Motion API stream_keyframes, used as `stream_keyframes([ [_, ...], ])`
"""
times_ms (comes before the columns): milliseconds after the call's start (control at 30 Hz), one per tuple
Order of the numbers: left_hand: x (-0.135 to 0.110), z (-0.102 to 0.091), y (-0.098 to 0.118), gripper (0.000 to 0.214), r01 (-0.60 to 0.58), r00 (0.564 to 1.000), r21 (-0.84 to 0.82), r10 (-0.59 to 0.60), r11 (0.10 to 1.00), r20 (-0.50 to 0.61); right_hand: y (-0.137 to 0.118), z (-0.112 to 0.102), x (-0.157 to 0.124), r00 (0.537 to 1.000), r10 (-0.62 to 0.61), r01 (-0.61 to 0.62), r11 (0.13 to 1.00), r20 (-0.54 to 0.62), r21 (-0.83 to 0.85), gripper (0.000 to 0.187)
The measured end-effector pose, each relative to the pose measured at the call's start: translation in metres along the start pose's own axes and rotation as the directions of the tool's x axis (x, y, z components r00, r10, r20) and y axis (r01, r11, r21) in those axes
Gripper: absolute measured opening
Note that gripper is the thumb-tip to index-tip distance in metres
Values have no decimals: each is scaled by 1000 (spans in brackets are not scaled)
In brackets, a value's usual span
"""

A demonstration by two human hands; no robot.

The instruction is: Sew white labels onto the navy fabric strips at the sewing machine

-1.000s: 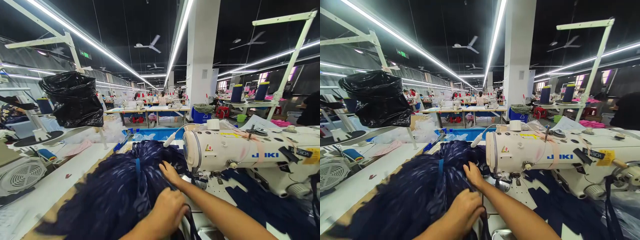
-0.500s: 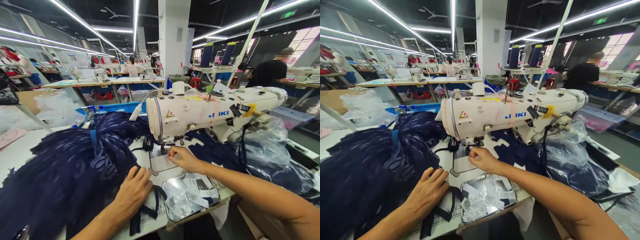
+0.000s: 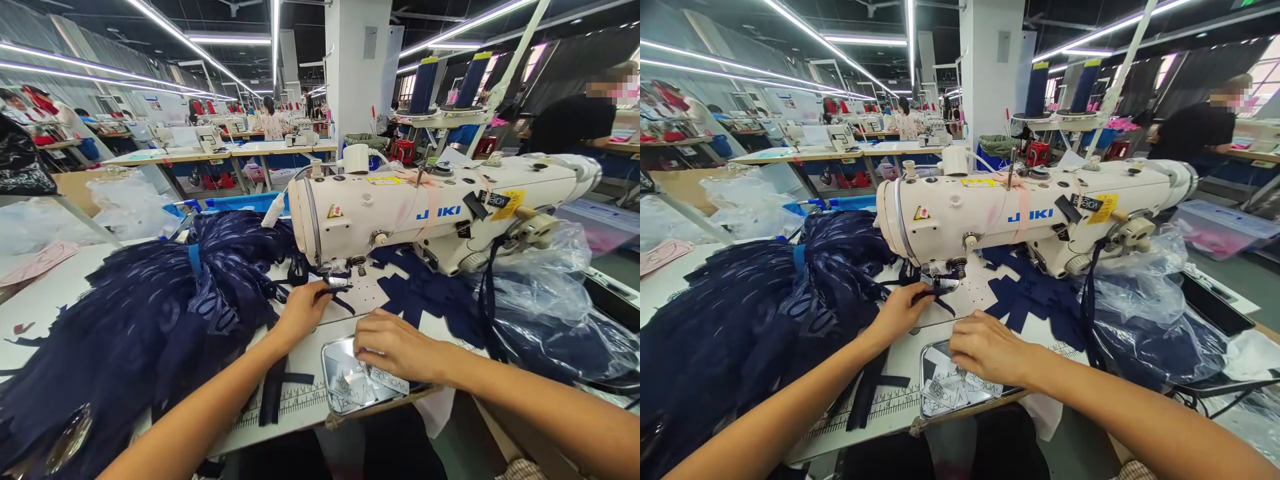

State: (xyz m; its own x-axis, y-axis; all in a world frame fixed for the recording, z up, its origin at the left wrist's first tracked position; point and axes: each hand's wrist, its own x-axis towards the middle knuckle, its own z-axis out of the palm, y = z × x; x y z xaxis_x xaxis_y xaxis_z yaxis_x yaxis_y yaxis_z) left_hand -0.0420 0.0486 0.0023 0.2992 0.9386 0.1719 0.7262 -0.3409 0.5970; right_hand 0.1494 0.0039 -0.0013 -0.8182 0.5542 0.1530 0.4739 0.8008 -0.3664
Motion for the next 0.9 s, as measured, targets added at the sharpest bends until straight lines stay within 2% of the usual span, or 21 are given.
stream_keyframes([
  [100, 3, 21, -10, 12, -16, 998, -38, 14, 999, -64, -15, 7, -2, 992, 53, -57, 998, 113, 29, 10],
  [167, 0, 28, -16, 16, -4, 995, -68, -3, 998, -101, -22, 14, -3, 979, 118, -123, 992, 165, 20, 10],
  [233, -3, 29, -23, 20, 38, 990, -98, -51, 994, -129, -23, 21, -1, 969, 152, -162, 986, 195, 36, 12],
  [400, -8, 25, -31, 24, 46, 983, -180, -77, 983, -167, -19, 26, 13, 937, 149, -140, 989, 315, -50, 9],
  [467, -9, 23, -31, 23, 52, 982, -215, -89, 975, -167, -18, 29, 15, 934, 145, -137, 989, 328, -47, 8],
  [600, -10, 24, -31, 21, 77, 979, -281, -126, 957, -161, -18, 35, 8, 968, 89, -108, 992, 233, 69, 7],
  [700, -10, 25, -32, 22, 71, 976, -335, -135, 940, -172, -22, 27, 3, 984, 135, -151, 978, 117, 141, 14],
  [800, -10, 26, -32, 22, 55, 972, -397, -140, 916, -189, -21, 11, 2, 955, 295, -285, 937, -21, 203, 13],
  [900, -10, 27, -31, 24, 47, 972, -459, -147, 887, -184, -5, 0, 1, 916, 375, -327, 903, -142, 280, 10],
])
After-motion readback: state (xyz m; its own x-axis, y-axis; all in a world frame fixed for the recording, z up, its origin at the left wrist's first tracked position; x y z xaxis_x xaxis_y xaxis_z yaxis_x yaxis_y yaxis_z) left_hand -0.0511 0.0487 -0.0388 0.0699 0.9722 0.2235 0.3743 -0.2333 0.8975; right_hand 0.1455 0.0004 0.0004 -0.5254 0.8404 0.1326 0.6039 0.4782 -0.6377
